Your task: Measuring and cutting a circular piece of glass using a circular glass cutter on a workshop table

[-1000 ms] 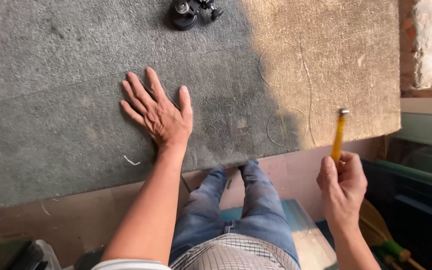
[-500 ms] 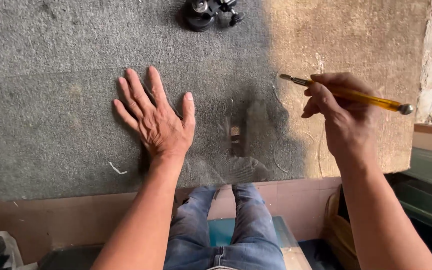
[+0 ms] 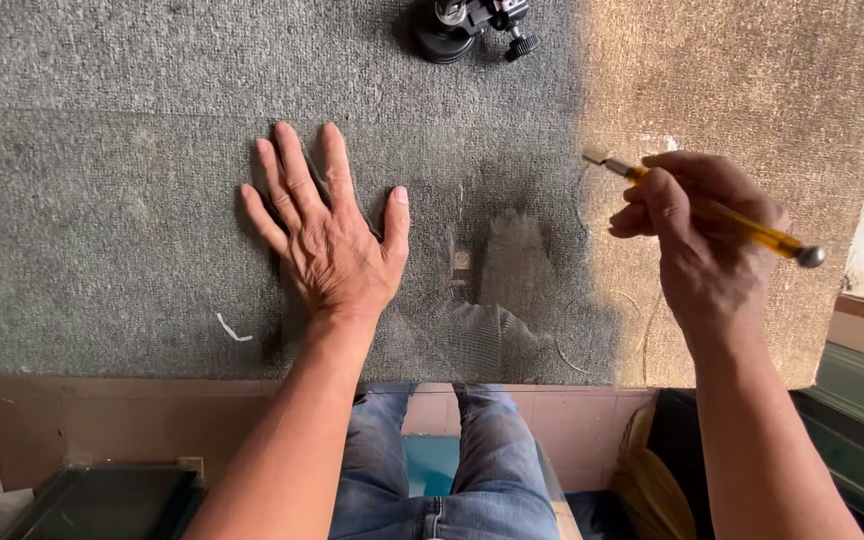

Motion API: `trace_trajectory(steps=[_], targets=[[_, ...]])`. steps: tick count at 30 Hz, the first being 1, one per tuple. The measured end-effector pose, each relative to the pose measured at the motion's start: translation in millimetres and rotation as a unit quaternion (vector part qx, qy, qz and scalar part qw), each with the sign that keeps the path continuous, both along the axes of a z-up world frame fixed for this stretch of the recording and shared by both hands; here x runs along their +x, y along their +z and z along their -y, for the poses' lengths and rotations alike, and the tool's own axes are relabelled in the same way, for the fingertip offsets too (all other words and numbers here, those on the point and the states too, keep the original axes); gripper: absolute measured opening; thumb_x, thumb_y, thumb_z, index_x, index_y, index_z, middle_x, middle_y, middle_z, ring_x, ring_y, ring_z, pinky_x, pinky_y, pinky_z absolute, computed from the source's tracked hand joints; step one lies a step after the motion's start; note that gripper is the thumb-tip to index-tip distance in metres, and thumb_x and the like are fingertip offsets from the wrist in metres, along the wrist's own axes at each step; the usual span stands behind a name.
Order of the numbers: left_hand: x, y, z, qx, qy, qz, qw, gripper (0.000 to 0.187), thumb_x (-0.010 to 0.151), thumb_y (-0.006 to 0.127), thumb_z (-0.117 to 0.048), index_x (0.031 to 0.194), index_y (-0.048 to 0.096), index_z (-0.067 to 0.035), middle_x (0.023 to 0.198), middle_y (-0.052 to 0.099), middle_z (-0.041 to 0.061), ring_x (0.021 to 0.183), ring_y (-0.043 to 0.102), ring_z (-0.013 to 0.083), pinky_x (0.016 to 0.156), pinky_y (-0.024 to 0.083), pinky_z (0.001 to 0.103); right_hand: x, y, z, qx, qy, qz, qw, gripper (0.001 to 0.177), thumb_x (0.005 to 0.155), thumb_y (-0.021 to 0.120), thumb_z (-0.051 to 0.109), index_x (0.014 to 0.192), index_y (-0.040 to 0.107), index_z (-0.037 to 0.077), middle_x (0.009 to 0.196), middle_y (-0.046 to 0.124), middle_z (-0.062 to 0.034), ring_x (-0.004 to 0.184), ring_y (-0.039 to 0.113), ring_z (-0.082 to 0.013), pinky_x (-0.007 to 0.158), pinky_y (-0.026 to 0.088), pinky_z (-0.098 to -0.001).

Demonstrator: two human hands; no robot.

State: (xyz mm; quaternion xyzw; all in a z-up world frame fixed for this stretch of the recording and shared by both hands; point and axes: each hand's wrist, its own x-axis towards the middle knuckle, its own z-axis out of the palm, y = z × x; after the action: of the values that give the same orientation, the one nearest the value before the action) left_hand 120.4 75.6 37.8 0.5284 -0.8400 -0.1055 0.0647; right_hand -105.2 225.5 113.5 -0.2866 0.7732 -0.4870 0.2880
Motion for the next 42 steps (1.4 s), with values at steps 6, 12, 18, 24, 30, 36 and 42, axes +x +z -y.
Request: trace_trajectory(steps=[6, 12, 18, 24, 30, 36, 42], targets=[[0.2, 2.1, -0.2, -0.004, -0.005, -0.004, 1.0, 0.077, 0.103, 0.049, -0.057, 0.162, 0.041, -0.009, 0.166, 0.02, 0.026, 0.155, 0.015, 0.0441, 0.123, 0.008, 0.065, -6.3, -8.0, 1.6, 0.01, 0.005, -0.025, 1.0, 0.005, 0.106, 0.066, -0.002, 0.11, 0.065, -0.006, 0.091, 0.071, -0.0171, 0.072, 0.073, -0.0185, 0.066, 0.065, -0.0263], [0.7, 0.2, -0.5, -0.01, -0.004, -0.01, 1.0, 0.076, 0.103, 0.051, -0.057, 0.162, 0.041, -0.01, 0.166, 0.022, 0.026, 0.155, 0.016, 0.0442, 0.124, 0.009, 0.065, -9.9, -22.7, 3.8, 0.059, 0.063, -0.259, 0.962, 0.014, 0.114, 0.072, 0.001, 0.102, 0.065, -0.001, 0.08, 0.074, -0.0072, 0.071, 0.076, -0.0158, 0.055, 0.055, -0.0238], [1.0, -1.4, -1.0, -0.021, -0.005, -0.004, 1.0, 0.077, 0.104, 0.052, -0.058, 0.162, 0.041, -0.009, 0.166, 0.022, 0.025, 0.155, 0.02, 0.0449, 0.124, 0.011, 0.065, -6.3, -28.0, 13.8, 0.07, 0.039, -0.263, 0.961, 0.028, 0.111, 0.071, 0.004, 0.088, 0.056, 0.006, 0.071, 0.071, -0.0035, 0.067, 0.075, -0.0124, 0.059, 0.051, -0.0225], [1.6, 0.4, 0.0, -0.018, -0.007, -0.012, 1.0, 0.076, 0.104, 0.051, -0.058, 0.161, 0.042, -0.01, 0.165, 0.024, 0.026, 0.154, 0.022, 0.0464, 0.123, 0.012, 0.066, -3.9, -30.1, 17.6, 0.077, 0.042, -0.294, 0.952, 0.027, 0.105, 0.068, 0.004, 0.082, 0.053, 0.007, 0.067, 0.069, -0.0029, 0.063, 0.072, -0.0124, 0.059, 0.048, -0.0228], [1.0, 0.7, 0.3, -0.004, -0.004, -0.012, 1.0, 0.076, 0.104, 0.049, -0.058, 0.163, 0.04, -0.01, 0.166, 0.021, 0.026, 0.156, 0.019, 0.0451, 0.124, 0.009, 0.066, -6.4, -43.4, 18.0, 0.077, 0.014, -0.301, 0.95, 0.027, 0.097, 0.067, 0.006, 0.078, 0.048, 0.008, 0.062, 0.063, -0.0025, 0.056, 0.062, -0.0128, 0.055, 0.042, -0.0282], [0.9, -0.8, -0.7, -0.002, 0.005, -0.001, 1.0, 0.078, 0.102, 0.053, -0.059, 0.163, 0.038, -0.012, 0.167, 0.021, 0.024, 0.156, 0.02, 0.0435, 0.124, 0.011, 0.065, -16.1, -61.6, 8.0, 0.096, 0.013, -0.331, 0.939, 0.029, 0.097, 0.071, 0.01, 0.079, 0.048, 0.008, 0.066, 0.054, -0.0014, 0.06, 0.048, -0.0136, 0.054, 0.033, -0.0338], [2.2, -2.9, -1.0, 0.0, 0.003, -0.012, 1.0, 0.079, 0.102, 0.057, -0.058, 0.163, 0.039, -0.012, 0.167, 0.019, 0.024, 0.156, 0.018, 0.0436, 0.125, 0.009, 0.066, -16.7, -67.4, -0.7, 0.127, -0.012, -0.325, 0.937, 0.027, 0.093, 0.071, 0.015, 0.078, 0.05, 0.009, 0.066, 0.055, 0.0006, 0.06, 0.048, -0.0125, 0.056, 0.035, -0.0342]])
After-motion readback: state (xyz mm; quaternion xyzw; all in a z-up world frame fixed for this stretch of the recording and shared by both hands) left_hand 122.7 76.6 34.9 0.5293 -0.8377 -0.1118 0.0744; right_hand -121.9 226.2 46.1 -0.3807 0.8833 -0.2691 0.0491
